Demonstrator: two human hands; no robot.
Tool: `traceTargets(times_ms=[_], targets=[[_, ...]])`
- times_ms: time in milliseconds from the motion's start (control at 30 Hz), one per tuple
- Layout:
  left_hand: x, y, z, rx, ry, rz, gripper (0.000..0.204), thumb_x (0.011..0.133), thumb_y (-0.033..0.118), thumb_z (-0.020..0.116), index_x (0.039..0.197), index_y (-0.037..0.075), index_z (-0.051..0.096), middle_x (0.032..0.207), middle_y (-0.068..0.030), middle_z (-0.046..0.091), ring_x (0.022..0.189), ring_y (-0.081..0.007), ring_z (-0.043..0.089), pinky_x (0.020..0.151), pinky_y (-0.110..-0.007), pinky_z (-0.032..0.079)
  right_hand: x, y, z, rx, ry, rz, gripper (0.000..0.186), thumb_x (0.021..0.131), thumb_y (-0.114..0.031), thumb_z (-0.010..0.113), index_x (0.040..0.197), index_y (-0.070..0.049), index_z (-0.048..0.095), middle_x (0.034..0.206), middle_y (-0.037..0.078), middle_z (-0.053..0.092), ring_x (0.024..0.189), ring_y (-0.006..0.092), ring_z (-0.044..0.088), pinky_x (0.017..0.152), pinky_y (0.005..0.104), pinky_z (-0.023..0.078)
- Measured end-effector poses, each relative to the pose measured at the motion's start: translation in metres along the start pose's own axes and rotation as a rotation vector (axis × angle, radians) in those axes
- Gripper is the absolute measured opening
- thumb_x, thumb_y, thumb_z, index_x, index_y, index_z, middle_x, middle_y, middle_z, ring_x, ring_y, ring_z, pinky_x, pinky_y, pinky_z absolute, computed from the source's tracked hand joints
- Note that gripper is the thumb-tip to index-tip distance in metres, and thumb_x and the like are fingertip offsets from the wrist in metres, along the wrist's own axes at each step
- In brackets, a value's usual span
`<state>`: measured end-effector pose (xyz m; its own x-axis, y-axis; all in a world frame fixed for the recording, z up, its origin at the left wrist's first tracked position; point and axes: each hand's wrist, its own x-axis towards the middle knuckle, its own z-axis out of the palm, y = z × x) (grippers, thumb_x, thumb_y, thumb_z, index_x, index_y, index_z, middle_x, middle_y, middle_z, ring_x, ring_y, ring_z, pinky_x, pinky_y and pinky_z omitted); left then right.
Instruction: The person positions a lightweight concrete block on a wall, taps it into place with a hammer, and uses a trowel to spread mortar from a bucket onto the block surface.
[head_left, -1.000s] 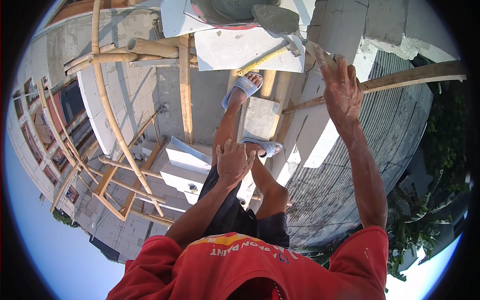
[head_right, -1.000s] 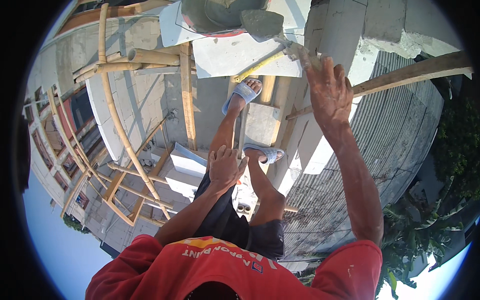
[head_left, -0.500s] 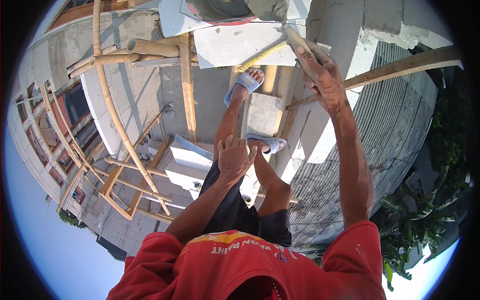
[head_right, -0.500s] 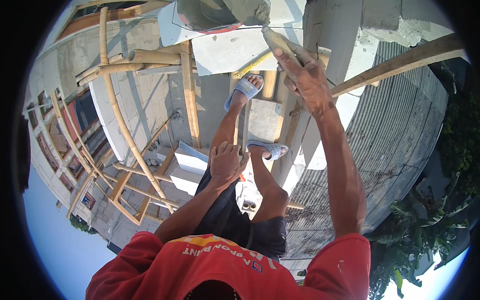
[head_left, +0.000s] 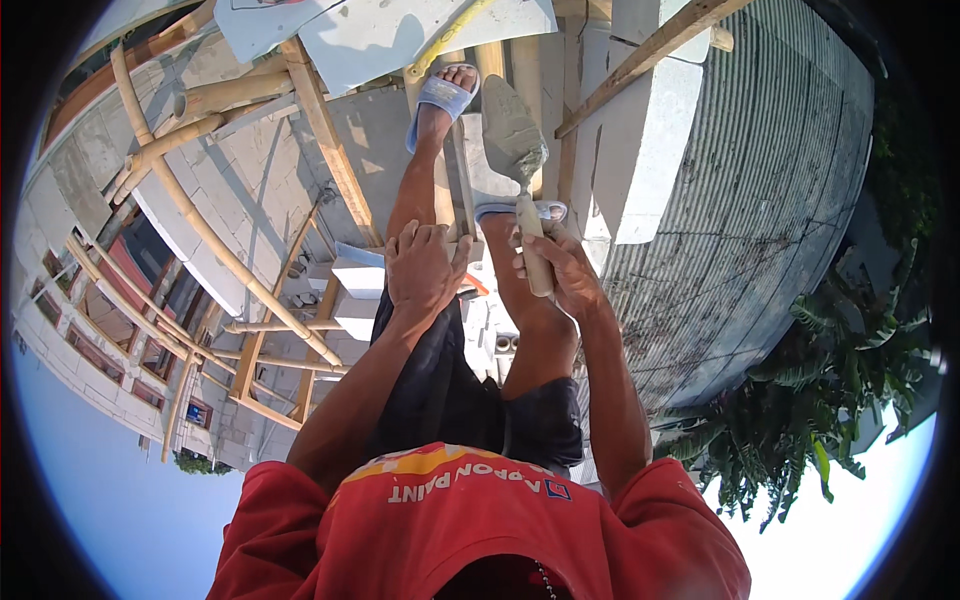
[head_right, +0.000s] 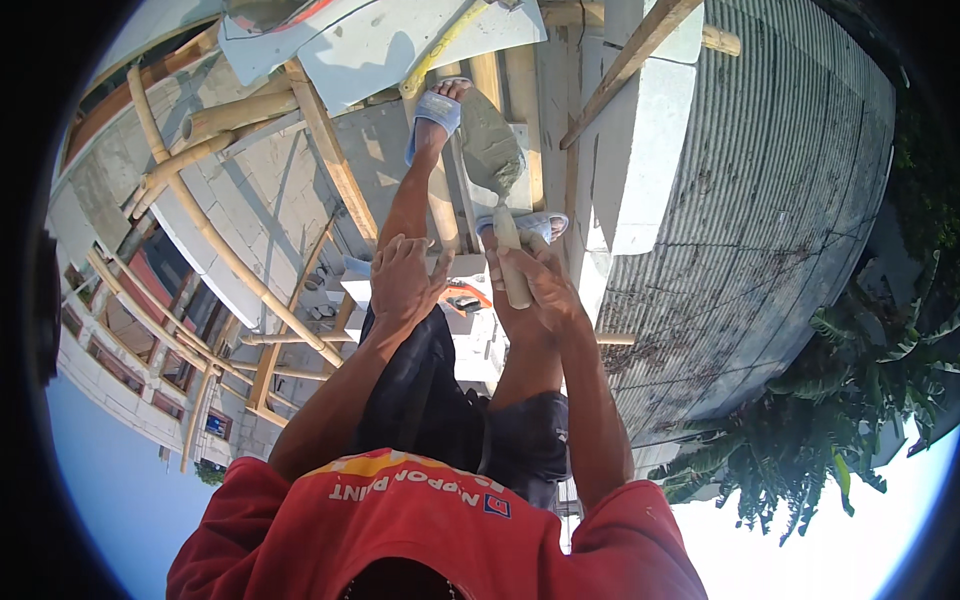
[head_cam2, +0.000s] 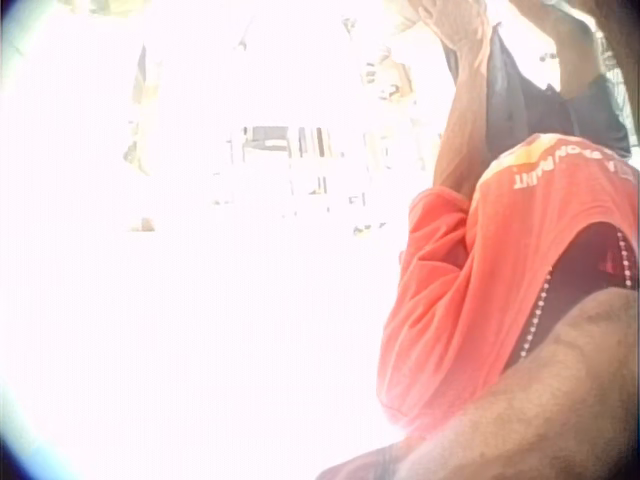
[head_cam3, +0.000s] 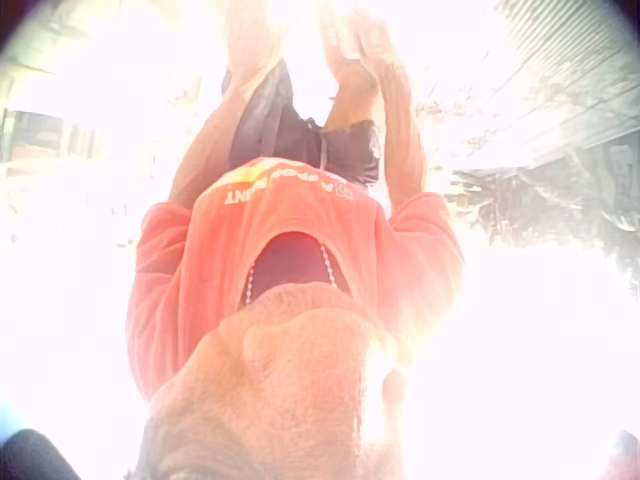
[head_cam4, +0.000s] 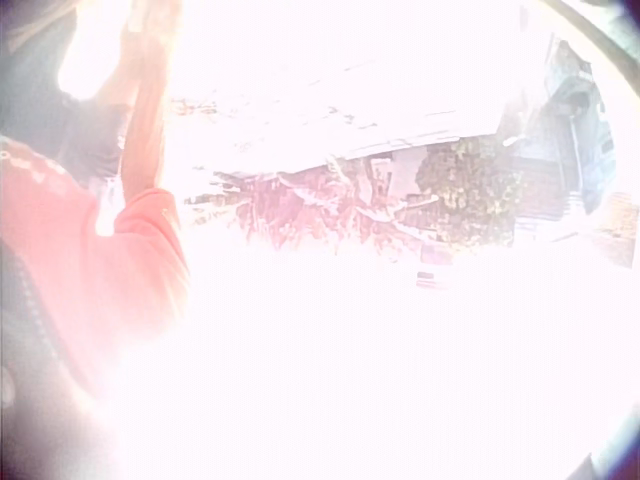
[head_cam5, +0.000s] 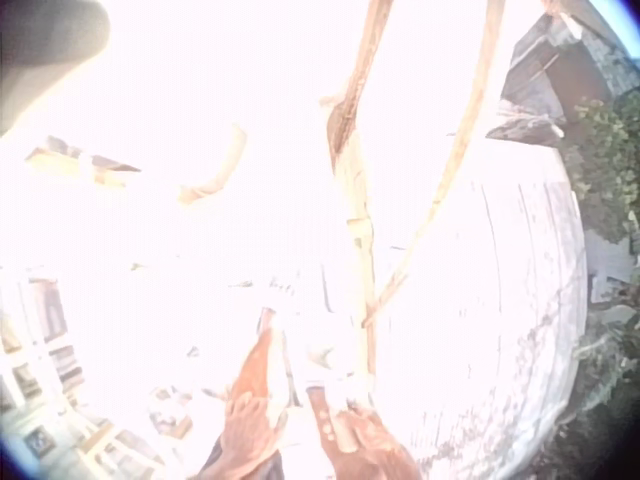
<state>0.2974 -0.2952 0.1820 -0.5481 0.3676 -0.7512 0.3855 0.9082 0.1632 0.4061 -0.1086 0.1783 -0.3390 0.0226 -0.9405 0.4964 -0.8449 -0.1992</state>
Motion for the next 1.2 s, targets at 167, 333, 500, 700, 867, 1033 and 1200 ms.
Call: traceTargets(times_ms=[167, 333, 500, 700, 867, 1033, 1200], targets=[[-0.003, -0.001, 0.012, 0.05, 0.004, 0.075, 0.05, 0.096, 0.047, 0.059, 0.116, 0.003, 0.073, 0.117, -0.0121, 0.071, 0.132, -0.0313, 0.054, 0.112, -0.049, 0.037, 0.051, 0.103, -0.096, -0.316, 0.298, 0.245, 0.045, 0.091, -0.027, 0.064, 0.127, -0.002, 0.055, 0.103, 0.014, 0.067, 0.096, 0.0247, 0.068, 0.085, 0.0368, 0.056], [-0.005, -0.005, 0.018, 0.088, -0.042, 0.099, 0.049, 0.096, 0.046, 0.062, 0.119, 0.004, 0.071, 0.119, -0.012, 0.071, 0.134, -0.0314, 0.052, 0.113, -0.048, 0.037, 0.114, 0.175, -0.128, -0.796, 0.787, 0.214, 0.058, 0.084, -0.019, 0.061, 0.137, -0.001, 0.046, 0.122, 0.019, 0.062, 0.117, 0.0452, 0.063, 0.097, 0.0545, 0.052], [-0.008, -0.008, 0.014, 0.121, -0.052, 0.121, 0.044, 0.095, 0.044, 0.067, 0.12, 0.007, 0.07, 0.12, -0.0158, 0.07, 0.132, -0.0359, 0.055, 0.113, -0.048, 0.04, 0.137, 0.19, -0.154, -0.716, 0.855, 0.223, 0.073, 0.081, -0.022, 0.061, 0.147, 0.0, 0.037, 0.146, 0.022, 0.051, 0.137, 0.0433, 0.049, 0.113, 0.0496, 0.042], [-0.006, -0.006, 0.022, 0.114, -0.063, 0.114, 0.046, 0.096, 0.046, 0.067, 0.12, 0.007, 0.07, 0.12, -0.0138, 0.07, 0.132, -0.0364, 0.055, 0.113, -0.048, 0.041, 0.149, 0.214, -0.168, -0.673, 0.931, 0.112, 0.083, 0.088, -0.035, 0.064, 0.155, 0.003, 0.035, 0.158, 0.024, 0.041, 0.147, 0.0392, 0.038, 0.121, 0.0447, 0.033], [-0.01, -0.004, 0.024, 0.151, -0.076, 0.107, 0.046, 0.096, 0.046, 0.067, 0.12, 0.007, 0.07, 0.121, -0.015, 0.069, 0.132, -0.0359, 0.055, 0.113, -0.048, 0.041, 0.155, 0.219, -0.171, -0.799, 0.948, -0.036, 0.079, 0.094, -0.037, 0.063, 0.157, 0.0, 0.033, 0.159, 0.024, 0.039, 0.148, 0.0376, 0.037, 0.121, 0.0453, 0.032], [-0.008, 0.001, 0.023, 0.141, -0.063, 0.108, 0.046, 0.099, 0.045, 0.062, 0.118, 0.005, 0.071, 0.12, -0.0126, 0.07, 0.133, -0.0324, 0.053, 0.114, -0.047, 0.037, 0.175, 0.21, -0.161, -0.782, 0.976, -0.129, 0.068, 0.091, -0.021, 0.065, 0.151, -0.002, 0.039, 0.151, 0.021, 0.047, 0.135, 0.0422, 0.05, 0.109, 0.0501, 0.044], [-0.008, -0.004, 0.026, 0.102, -0.068, 0.107, 0.046, 0.098, 0.045, 0.063, 0.119, 0.004, 0.07, 0.121, -0.0135, 0.07, 0.134, -0.033, 0.053, 0.114, -0.047, 0.037, 0.199, 0.186, -0.138, -0.714, 0.975, -0.188, 0.07, 0.093, -0.029, 0.065, 0.149, 0.003, 0.038, 0.151, 0.023, 0.046, 0.14, 0.04, 0.045, 0.115, 0.0466, 0.039]])
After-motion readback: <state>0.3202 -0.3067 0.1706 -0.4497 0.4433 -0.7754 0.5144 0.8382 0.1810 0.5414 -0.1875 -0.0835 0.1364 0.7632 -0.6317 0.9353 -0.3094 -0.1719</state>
